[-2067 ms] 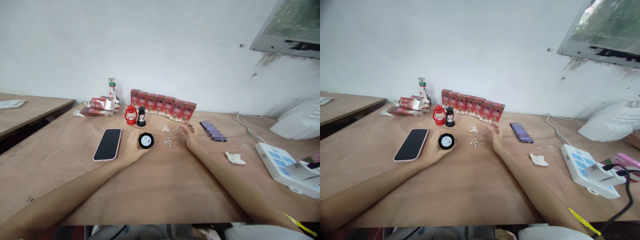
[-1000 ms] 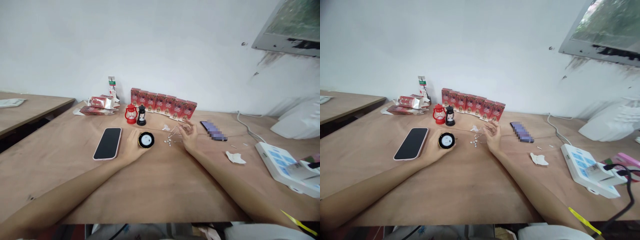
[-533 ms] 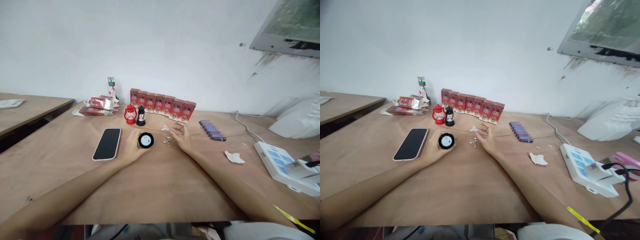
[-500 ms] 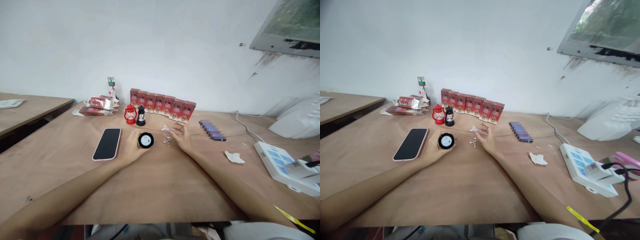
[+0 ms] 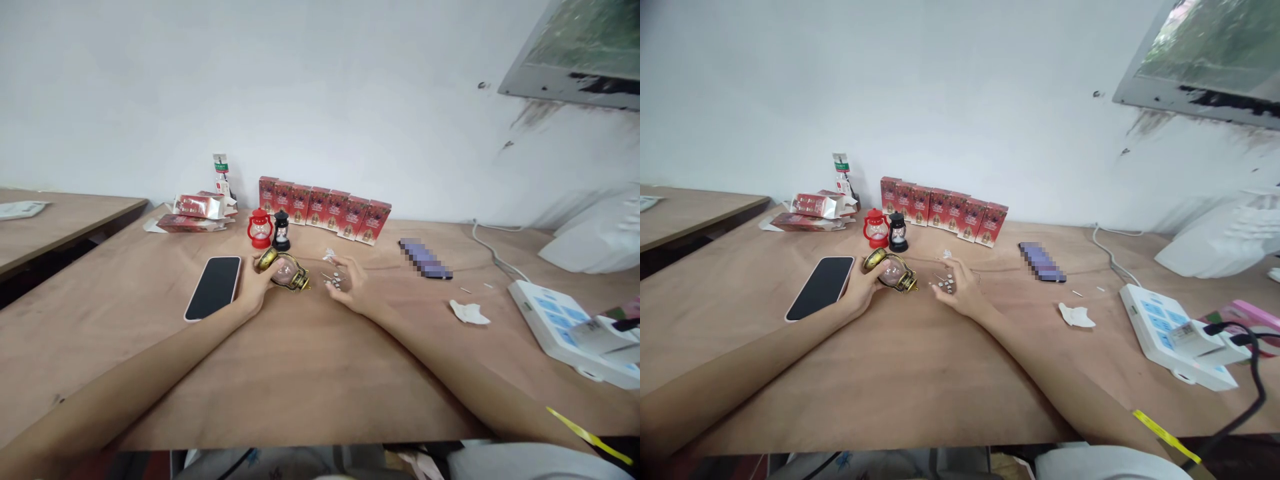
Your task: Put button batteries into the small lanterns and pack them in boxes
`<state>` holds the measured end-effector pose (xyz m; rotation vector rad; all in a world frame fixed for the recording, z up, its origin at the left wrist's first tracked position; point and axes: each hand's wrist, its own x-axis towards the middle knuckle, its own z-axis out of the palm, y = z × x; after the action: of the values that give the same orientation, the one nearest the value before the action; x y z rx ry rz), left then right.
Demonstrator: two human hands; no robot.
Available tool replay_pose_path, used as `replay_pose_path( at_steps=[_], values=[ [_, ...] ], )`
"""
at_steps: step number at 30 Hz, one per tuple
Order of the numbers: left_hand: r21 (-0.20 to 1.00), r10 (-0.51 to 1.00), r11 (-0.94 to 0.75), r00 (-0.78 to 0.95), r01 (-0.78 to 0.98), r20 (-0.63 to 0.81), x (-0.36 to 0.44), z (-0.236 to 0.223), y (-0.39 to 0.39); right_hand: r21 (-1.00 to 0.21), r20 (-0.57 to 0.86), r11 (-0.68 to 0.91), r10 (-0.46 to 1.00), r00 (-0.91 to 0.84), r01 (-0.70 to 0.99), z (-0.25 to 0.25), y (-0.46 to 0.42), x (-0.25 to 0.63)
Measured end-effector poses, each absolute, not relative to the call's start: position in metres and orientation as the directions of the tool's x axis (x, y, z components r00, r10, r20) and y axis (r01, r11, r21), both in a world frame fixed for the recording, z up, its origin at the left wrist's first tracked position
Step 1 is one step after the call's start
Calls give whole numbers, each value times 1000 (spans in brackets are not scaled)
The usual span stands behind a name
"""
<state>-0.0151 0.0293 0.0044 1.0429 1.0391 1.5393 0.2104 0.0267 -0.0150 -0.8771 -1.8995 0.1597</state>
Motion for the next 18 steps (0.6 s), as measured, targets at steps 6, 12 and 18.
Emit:
replay_pose_path(
  at_steps=[6, 12, 18],
  values=[
    [947, 992, -48, -122, -316, 10, -14, 10, 27, -356, 750, 785, 563, -346, 507, -14, 14, 193],
    [904, 978, -113, -209, -412, 27, -13, 9, 28, -284, 703, 716, 608, -369, 637, -23, 19, 191],
    [836, 964, -151, -266, -527, 6, -15, 7, 32, -56, 490, 825, 513, -705, 562, -13, 15, 191]
  ],
)
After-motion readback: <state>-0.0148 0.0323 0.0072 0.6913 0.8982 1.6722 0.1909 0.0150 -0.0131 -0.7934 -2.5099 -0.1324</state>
